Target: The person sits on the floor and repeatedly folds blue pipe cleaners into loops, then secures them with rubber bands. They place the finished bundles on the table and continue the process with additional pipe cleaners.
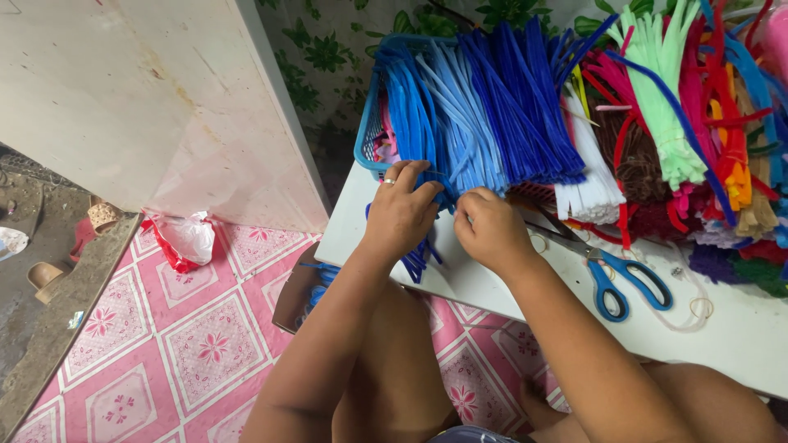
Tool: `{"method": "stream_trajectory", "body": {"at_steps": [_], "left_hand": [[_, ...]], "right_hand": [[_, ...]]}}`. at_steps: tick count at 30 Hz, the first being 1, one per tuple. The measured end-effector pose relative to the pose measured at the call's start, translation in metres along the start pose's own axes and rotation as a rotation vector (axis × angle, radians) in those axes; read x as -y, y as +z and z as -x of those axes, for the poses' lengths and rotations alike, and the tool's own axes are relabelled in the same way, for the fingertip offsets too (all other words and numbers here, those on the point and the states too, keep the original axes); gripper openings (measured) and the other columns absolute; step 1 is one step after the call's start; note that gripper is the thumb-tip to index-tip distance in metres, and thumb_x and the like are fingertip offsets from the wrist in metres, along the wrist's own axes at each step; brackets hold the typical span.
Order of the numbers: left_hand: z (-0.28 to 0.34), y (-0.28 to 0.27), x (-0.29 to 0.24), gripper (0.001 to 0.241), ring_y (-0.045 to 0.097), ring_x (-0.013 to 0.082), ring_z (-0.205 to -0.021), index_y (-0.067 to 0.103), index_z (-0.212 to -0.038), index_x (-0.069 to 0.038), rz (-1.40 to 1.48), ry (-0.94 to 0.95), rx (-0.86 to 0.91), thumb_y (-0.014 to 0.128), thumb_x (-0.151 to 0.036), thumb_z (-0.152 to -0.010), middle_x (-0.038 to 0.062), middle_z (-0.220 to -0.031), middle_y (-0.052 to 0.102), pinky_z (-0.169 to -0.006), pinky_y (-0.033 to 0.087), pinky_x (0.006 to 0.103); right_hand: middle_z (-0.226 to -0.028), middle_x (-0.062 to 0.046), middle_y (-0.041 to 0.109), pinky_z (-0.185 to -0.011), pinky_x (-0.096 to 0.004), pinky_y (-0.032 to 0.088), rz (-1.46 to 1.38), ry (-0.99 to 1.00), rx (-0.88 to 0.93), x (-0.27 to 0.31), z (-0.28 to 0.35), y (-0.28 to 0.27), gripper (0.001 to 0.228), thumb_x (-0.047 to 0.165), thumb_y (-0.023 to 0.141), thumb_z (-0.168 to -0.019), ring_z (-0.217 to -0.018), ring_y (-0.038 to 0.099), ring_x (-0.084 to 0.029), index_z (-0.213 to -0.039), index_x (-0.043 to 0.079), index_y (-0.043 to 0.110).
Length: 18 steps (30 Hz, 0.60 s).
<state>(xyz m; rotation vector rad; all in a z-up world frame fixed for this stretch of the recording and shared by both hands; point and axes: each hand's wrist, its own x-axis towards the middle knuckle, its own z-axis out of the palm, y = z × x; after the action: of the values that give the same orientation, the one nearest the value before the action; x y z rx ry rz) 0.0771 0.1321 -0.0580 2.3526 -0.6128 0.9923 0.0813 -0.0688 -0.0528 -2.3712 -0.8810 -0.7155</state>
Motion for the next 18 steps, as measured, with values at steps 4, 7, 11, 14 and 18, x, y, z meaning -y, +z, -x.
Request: {"method": "stream_trajectory", "body": {"at_steps": [4, 7, 11, 14, 18], "left_hand": [[-0.003, -0.005, -0.008, 0.034, 0.058, 0.0451, -0.122, 0.076, -0.107, -0.011, -0.072, -0.008, 0.006, 0.082, -0.003, -0.075, 0.019, -0.122, 0.065, -0.084, 0.055, 0.0465], [-0.01, -0.01, -0.024, 0.029, 0.053, 0.0429, -0.131, 0.075, -0.106, -0.019, -0.129, 0.087, -0.048, 0.078, -0.008, -0.079, 0.015, -0.133, 0.062, -0.098, 0.043, 0.0539], [-0.026, -0.016, -0.055, 0.013, 0.056, 0.0383, -0.132, 0.072, -0.085, -0.016, 0.024, 0.323, 0.006, 0.073, -0.007, -0.094, 0.01, -0.121, 0.069, -0.113, 0.024, 0.0758], [-0.037, 0.001, -0.066, 0.013, 0.068, 0.0305, -0.108, 0.074, -0.098, -0.011, 0.112, 0.423, 0.06, 0.064, -0.003, -0.098, 0.006, -0.09, 0.069, -0.11, 0.032, 0.0724], [-0.051, 0.013, -0.063, 0.024, 0.065, 0.028, -0.081, 0.074, -0.113, -0.013, 0.105, 0.422, 0.156, 0.064, -0.004, -0.093, 0.003, -0.084, 0.066, -0.094, 0.05, 0.058]], "right_hand": [[-0.08, -0.002, 0.063, -0.062, -0.037, 0.057, 0.055, 0.071, 0.067, 0.026, 0.019, -0.045, 0.016, 0.021, 0.065, -0.091, -0.073, 0.071, -0.029, -0.077, 0.015, 0.059], [-0.083, -0.002, 0.067, -0.065, -0.038, 0.057, 0.077, 0.132, 0.091, 0.033, 0.044, -0.094, 0.01, 0.024, 0.067, -0.09, -0.078, 0.072, -0.029, -0.083, 0.017, 0.064], [-0.096, -0.001, 0.073, -0.084, -0.035, 0.05, 0.133, 0.255, 0.136, 0.038, 0.084, -0.174, 0.008, 0.011, 0.062, -0.091, -0.091, 0.068, -0.021, -0.094, 0.012, 0.069], [-0.103, -0.004, 0.075, -0.087, -0.033, 0.049, 0.224, 0.391, 0.137, 0.026, 0.117, -0.232, 0.012, 0.012, 0.067, -0.095, -0.094, 0.068, -0.019, -0.102, 0.007, 0.074], [-0.099, -0.013, 0.072, -0.091, -0.042, 0.049, 0.246, 0.427, 0.079, -0.107, 0.224, -0.268, 0.012, 0.009, 0.069, -0.099, -0.092, 0.066, -0.03, -0.106, 0.001, 0.074]]}}
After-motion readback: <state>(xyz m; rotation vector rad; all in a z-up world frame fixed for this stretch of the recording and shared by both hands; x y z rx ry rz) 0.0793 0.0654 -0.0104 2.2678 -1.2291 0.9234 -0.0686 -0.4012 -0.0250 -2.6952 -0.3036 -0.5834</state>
